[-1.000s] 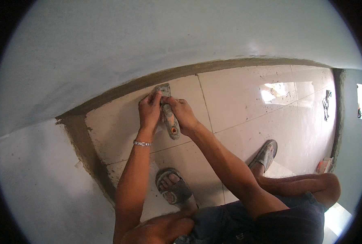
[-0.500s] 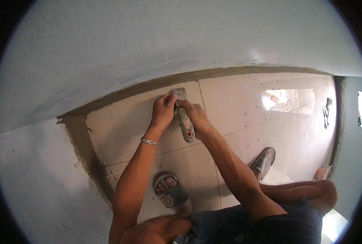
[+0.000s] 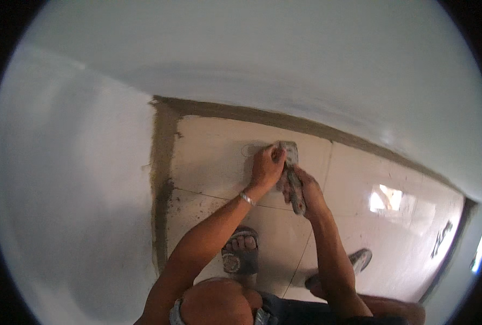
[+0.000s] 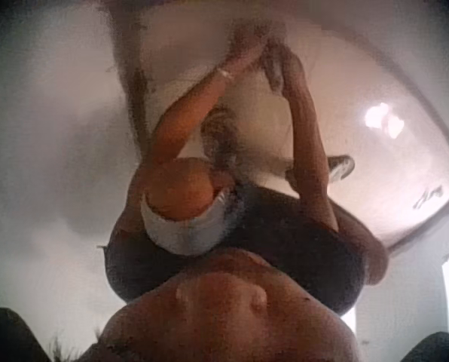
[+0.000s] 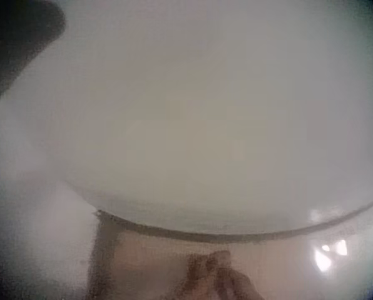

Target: The person applies cement along the junction of the wall and floor using a trowel, smoothing the surface and filling gaps. The person sits on the floor and works along the perimeter, occasionally using a finger to refine the edge.

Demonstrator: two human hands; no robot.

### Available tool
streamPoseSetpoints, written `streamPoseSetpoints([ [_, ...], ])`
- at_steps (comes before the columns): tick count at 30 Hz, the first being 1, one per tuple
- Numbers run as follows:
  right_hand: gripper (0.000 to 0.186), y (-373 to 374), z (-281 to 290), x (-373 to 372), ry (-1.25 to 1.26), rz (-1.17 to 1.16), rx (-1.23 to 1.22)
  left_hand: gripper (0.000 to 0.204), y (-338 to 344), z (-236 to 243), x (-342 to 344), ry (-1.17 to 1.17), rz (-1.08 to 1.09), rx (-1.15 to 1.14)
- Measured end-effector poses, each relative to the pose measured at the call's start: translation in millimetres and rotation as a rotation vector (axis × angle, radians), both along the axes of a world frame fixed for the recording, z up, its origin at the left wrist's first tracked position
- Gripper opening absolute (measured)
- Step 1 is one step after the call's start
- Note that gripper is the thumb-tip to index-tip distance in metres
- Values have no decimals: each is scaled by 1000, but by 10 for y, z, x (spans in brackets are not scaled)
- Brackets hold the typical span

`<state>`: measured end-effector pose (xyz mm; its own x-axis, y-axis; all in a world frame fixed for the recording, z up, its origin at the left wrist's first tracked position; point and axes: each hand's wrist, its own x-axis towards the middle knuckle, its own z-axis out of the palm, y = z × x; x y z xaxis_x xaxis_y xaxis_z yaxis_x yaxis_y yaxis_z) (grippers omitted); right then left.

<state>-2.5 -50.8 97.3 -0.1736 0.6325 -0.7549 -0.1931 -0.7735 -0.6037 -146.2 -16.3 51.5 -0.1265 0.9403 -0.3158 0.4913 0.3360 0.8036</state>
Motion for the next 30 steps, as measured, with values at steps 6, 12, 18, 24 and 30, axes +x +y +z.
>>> streamPoseSetpoints([
  [6,48,15,621,-71,-282,628,7,51,-147,-194,-1089,601,254,421],
  [12,39,428,541,-273,-618,895,1024,57,-245,-329,-1026,621,-193,382],
  [18,42,801,647,-650,-908,1228,1127,27,-664,-270,-698,-278,-58,309],
  [24,48,344,336,-1047,-938,1085,959,28,-158,-146,-1100,-840,545,-143],
  [30,57,-95,404,-1855,-301,386,262,40,-31,-430,-1629,-304,315,-63],
])
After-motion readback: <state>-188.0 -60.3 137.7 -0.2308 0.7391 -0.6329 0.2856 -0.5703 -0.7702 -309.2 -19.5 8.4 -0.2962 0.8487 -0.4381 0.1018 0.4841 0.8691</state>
